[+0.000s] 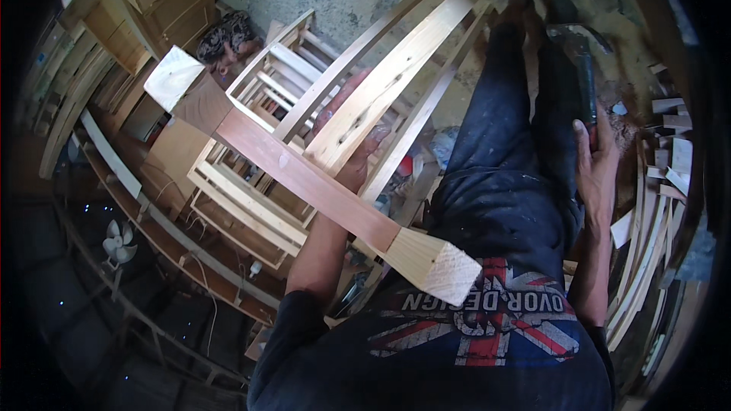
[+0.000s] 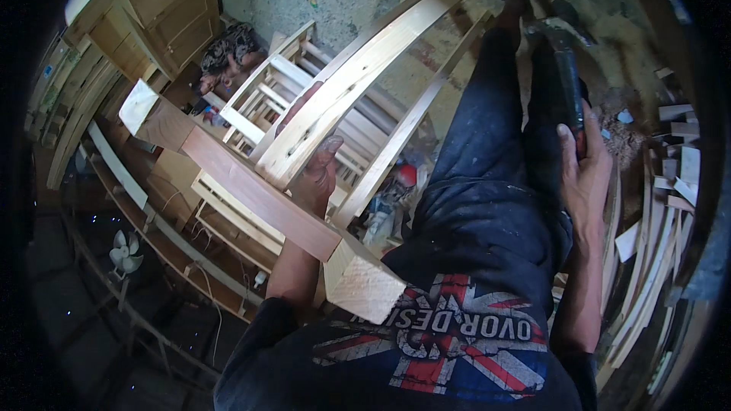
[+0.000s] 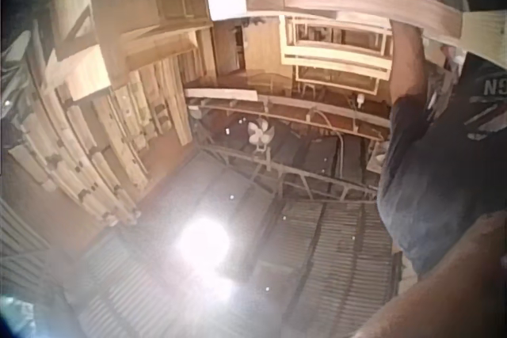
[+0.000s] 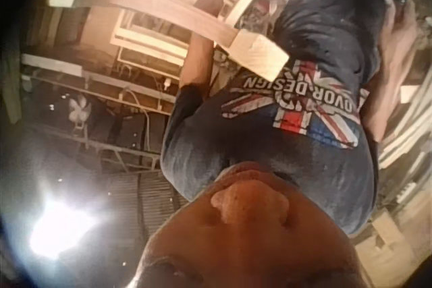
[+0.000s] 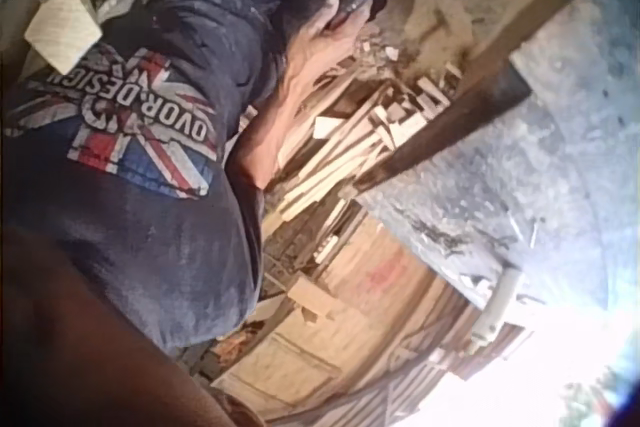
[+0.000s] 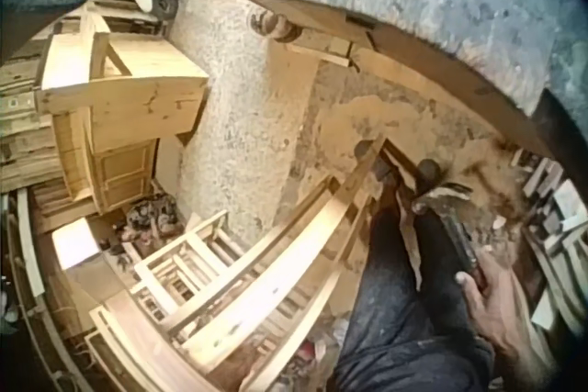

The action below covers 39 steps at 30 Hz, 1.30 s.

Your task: Assembling a wooden structure using glue, nails, and a hammer.

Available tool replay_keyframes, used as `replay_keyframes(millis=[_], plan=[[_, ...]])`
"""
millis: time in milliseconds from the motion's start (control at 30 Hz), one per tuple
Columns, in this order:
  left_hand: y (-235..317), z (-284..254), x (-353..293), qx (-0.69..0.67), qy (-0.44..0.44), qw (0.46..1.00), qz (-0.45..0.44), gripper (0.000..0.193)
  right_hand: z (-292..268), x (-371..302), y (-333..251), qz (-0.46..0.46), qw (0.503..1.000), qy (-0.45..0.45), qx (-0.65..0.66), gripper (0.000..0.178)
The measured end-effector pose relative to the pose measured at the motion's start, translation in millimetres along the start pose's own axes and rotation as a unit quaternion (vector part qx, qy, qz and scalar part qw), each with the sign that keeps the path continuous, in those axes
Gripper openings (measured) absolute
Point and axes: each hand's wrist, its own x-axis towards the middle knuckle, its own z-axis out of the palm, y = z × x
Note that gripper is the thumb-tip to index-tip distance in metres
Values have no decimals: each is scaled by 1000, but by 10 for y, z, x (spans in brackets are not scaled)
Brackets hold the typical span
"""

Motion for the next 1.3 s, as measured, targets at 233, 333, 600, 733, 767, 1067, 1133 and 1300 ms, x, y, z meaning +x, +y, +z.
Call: replay_keyframes(millis=[233, 333, 600, 733, 767, 1067, 1133, 1300], plan=[[16, -41, -77, 43, -1, 999, -28, 69, -65, -3, -95, 72, 996, -55, 2, 53], [-23, -56, -113, 56, -4, 998, -32, 68, -47, 4, -115, 21, 999, -42, 28, 53], [-83, -21, 115, -8, -46, 999, -3, 69, -201, -30, -327, -55, 997, -51, -13, 52], [-316, -22, 335, -115, -82, 987, 74, 66, -420, -256, -981, -169, 981, -54, -84, 55], [-352, -38, 325, -245, -95, 965, 16, 62, -473, -326, -1214, -284, 955, -40, -80, 57], [-215, -39, 470, -164, -9, 956, 243, 48, -982, -1173, -2946, -603, 740, -19, -297, 63], [-191, -12, 520, -154, -29, 958, 240, 45, -822, -1208, -3073, -681, 684, -49, -255, 68], [-210, 45, 559, -78, 5, 968, 238, 34, -227, -1160, -3239, -481, 671, -203, -527, 72]])
